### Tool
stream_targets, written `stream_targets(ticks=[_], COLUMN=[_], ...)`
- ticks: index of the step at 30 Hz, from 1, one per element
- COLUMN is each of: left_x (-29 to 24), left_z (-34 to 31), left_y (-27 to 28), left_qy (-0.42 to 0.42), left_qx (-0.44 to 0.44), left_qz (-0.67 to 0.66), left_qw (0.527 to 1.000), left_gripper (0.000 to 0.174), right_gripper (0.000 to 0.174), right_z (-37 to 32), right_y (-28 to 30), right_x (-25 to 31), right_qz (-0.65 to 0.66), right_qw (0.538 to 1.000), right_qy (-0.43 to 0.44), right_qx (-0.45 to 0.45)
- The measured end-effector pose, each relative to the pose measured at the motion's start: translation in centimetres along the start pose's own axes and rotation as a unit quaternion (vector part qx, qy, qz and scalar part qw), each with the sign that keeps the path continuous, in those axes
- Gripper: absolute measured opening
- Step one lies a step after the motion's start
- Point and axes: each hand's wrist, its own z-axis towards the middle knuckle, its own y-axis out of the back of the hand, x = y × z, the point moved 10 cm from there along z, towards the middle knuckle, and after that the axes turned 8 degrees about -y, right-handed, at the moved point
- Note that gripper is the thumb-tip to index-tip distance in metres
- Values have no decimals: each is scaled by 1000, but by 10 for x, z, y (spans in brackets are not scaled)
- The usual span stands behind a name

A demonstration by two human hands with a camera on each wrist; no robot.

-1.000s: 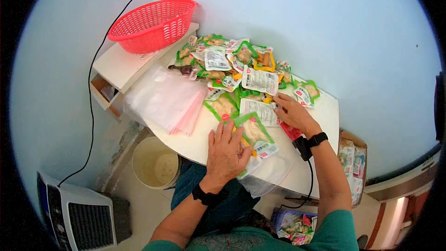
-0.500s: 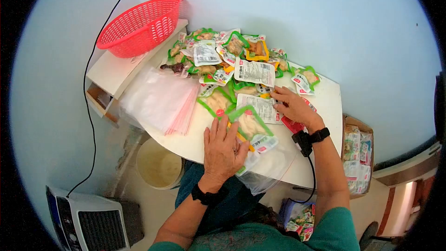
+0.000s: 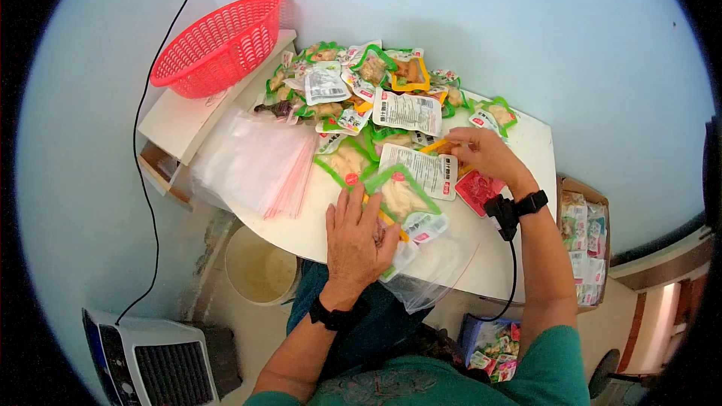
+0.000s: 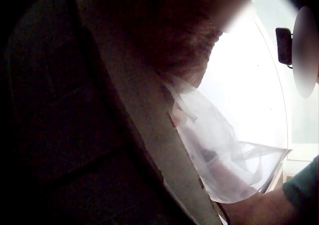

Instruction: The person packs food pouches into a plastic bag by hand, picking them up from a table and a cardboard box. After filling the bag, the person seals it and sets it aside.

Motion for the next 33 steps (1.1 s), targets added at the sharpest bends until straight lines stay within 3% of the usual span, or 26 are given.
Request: stream_targets(ticks=[2,5,8,9,11,12,13,16,19,22,24,27,31,33], left_x=[0,-4,-3,-4,-2,12,25,40,41,45,50,41,29,25], left_z=[1,2,0,1,-1,-8,-15,-22,-22,-23,-24,-20,-13,-11], left_y=[0,2,6,9,15,11,7,12,23,23,20,18,17,17], left_qy=[2,-8,-22,-19,-23,18,59,92,119,142,139,83,62,63], left_qx=[1,-5,-28,-38,-76,-96,-117,-165,-211,-224,-225,-184,-149,-131], left_qz=[4,7,-9,-19,-31,-115,-198,-251,-259,-308,-296,-196,-118,-97], left_qw=[1000,1000,999,999,996,988,971,950,935,914,918,960,980,985], left_gripper=[57,58,60,60,56,56,56,48,43,42,42,40,34,34], right_gripper=[27,28,29,31,32,33,37,41,42,41,40,40,34,34], right_z=[6,11,15,11,9,8,6,11,11,16,17,20,23,35], right_y=[17,37,31,24,16,13,7,-7,-9,-12,-14,-14,9,17], right_x=[-15,-31,-31,-27,-24,-20,-17,-24,-25,-36,-42,-46,-30,-45], right_qz=[3,-16,-50,-24,-68,-90,-95,-155,-142,-113,-119,-98,-162,-128], right_qw=[997,990,993,991,993,992,993,986,987,991,989,991,982,985], right_qy=[-13,-107,-79,-124,-66,-35,-35,-11,-71,-66,-81,-84,-56,-34], right_qx=[-70,-92,-74,-41,-67,-80,-65,-58,-33,-31,-15,-20,-73,-108])
